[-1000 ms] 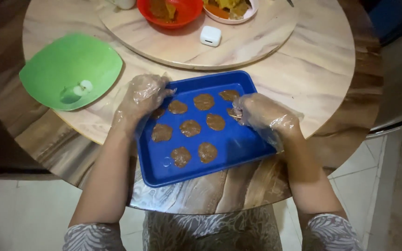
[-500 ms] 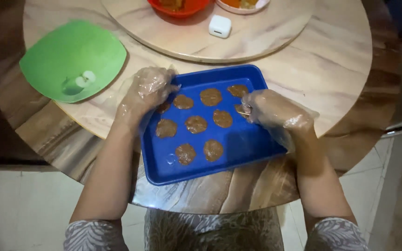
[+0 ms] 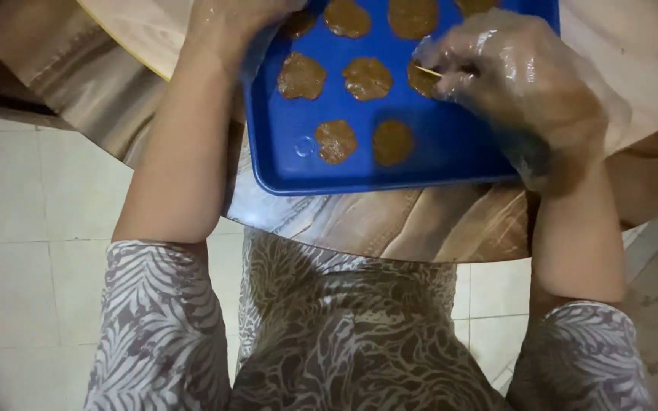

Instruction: Using a small wooden stick to shape and create indentations in small portions of dough arranged in a tray.

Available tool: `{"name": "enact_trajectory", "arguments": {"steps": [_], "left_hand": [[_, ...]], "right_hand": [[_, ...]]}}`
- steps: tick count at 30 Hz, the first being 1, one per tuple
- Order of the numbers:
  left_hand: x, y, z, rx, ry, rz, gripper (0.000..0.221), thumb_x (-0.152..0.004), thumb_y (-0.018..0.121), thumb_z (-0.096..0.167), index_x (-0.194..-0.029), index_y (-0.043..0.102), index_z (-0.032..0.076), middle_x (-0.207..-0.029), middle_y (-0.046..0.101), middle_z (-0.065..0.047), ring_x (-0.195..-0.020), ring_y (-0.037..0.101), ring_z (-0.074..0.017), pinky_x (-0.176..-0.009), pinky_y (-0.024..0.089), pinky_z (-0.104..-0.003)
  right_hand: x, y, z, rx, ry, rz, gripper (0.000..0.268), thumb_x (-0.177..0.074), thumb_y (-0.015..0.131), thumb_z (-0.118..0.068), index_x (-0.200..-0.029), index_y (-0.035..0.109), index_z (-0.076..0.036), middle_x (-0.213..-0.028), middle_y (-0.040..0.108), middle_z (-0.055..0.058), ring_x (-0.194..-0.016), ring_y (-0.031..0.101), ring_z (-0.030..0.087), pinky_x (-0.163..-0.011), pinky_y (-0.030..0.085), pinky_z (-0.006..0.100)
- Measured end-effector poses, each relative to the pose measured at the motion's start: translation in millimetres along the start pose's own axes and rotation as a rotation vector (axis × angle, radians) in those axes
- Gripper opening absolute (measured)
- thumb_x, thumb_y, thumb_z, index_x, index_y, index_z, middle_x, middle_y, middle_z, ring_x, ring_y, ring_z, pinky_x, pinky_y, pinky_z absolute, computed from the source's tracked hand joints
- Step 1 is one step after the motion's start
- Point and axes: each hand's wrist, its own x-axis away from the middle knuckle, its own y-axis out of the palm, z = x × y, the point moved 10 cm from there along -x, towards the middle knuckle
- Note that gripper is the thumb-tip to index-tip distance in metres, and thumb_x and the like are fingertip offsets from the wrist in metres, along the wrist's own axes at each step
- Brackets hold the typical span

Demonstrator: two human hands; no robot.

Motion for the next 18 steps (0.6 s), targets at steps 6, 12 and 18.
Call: {"name": "enact_trajectory", "arguments": {"steps": [6,12,18], "left_hand": [[-4.4,-17.5,-8.7,-0.050,-0.028,-0.013,0.025,-0.101,0.073,0.032,-0.099,0.065,0.008,-0.078,0.065,-0.014,-0.070,0.062,-0.0380,-0.065,0.046,-0.050],[-111.6,-64.4,5.8,-0.143,0.145,0.075,0.029,-0.101,0.069,0.037,-0.103,0.065,0.009,-0.077,0.066,-0.016,-0.069,0.064,-0.0402,-0.063,0.047,-0.052],[-121.0,-49.0,-6.9,-0.097,-0.045,-0.131,0.041,-0.094,0.069,0.043,-0.117,0.072,0.009,-0.097,0.075,-0.018,-0.089,0.071,-0.0406,-0.079,0.054,-0.050]], "right_hand": [[-1.0,-18.8,-7.1,0.045,-0.067,0.090,0.025,-0.107,0.066,-0.015,-0.115,0.071,0.008,-0.122,0.070,0.024,-0.115,0.066,0.038,-0.099,0.048,0.045],[74.2,-145.5,137.1,-1.097,-0.089,0.970,0.004,-0.101,0.060,-0.003,-0.104,0.060,0.000,-0.106,0.068,0.015,-0.106,0.063,0.025,-0.110,0.048,0.047],[114.8,-241.7,253.1,-1.569,-0.421,0.955,0.012,-0.088,0.070,-0.011,-0.100,0.070,-0.010,-0.110,0.069,0.009,-0.120,0.066,0.027,-0.129,0.051,0.050]]}}
